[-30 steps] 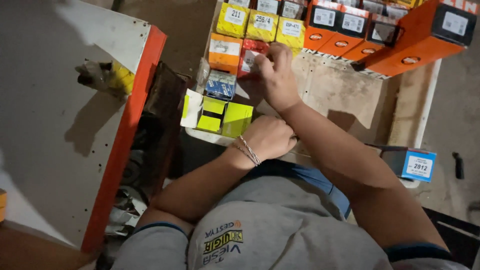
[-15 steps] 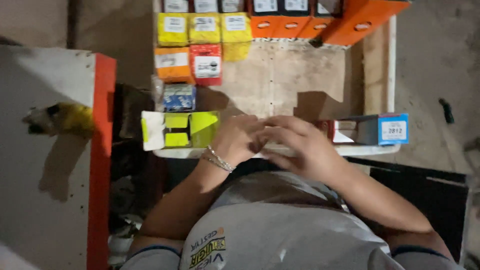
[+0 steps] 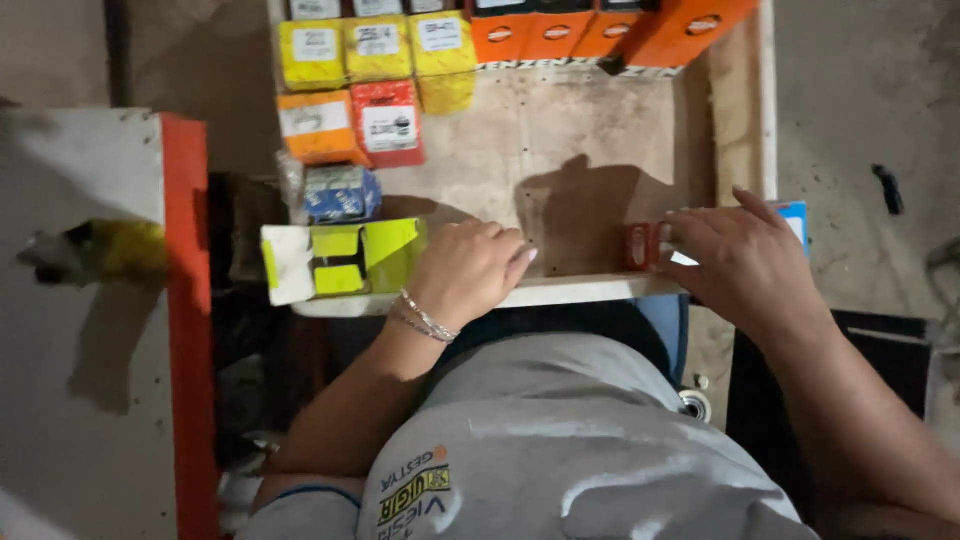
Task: The person organizes small product boxes on a white tray, picking them up one by one and placing them into neat rows. They handle boxes of different colors and sizes, including orange, yellow, blue, and red, arranging them systematically across the tray surface.
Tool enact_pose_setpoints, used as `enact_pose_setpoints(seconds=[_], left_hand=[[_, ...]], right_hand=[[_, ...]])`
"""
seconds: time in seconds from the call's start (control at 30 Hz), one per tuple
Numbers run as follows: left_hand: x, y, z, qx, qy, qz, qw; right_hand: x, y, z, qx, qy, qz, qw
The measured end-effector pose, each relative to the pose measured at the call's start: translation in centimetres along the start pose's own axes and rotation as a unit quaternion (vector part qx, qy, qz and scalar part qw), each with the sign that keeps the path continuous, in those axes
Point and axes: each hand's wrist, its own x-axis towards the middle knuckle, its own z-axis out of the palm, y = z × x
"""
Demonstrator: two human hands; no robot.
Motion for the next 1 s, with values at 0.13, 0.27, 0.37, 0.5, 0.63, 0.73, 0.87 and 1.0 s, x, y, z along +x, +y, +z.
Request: enact_pose_setpoints(seconds=[0.13,0.27,0.37,0.5,0.63,0.73,0.87,1.0], left_hand=[[-0.2,0.3,-0.4,-0.041,0.013,0.034,0.998],[-1.0,0.7,0.0,-0.012,0.035,0.050,0.998],[-1.1,0.4,0.9,0.008,0.081,0.068,0.994],[-1.1,0.4,0.9,0.013,0.072,0.049,0.996],[-1.1,0.4,1.0,0.025,0.085,0.048,0.995],[-1.0,0.4,0.8,0.014,0.080,0.046,0.996],[-1.0,0.4,0.9,0.033,0.074,0.043,0.996],[-1.0,0.4,0.9,0.028,0.081,0.040,0.995]], right_hand=[[2.6,-2.0,0.2,-0.184,0.022,-0.031,0.982],[5.8,-2.2,0.0,-0.203,-0.319,0.031,0.925],[7.7,-2.3,-0.6,-0.181,-0.434,0.098,0.877],[8.5,-2.5,-0.7,-0.088,-0.481,0.101,0.867],[9.6,-2.8,-1.3,-0.039,-0.509,0.106,0.853],[9.7,-4.0,-0.2,-0.059,-0.456,0.124,0.879],[11.6,-4.4,-0.3,-0.033,-0.478,0.159,0.863],[13.2,-5.8,-3.7,0.072,-0.496,0.227,0.835]])
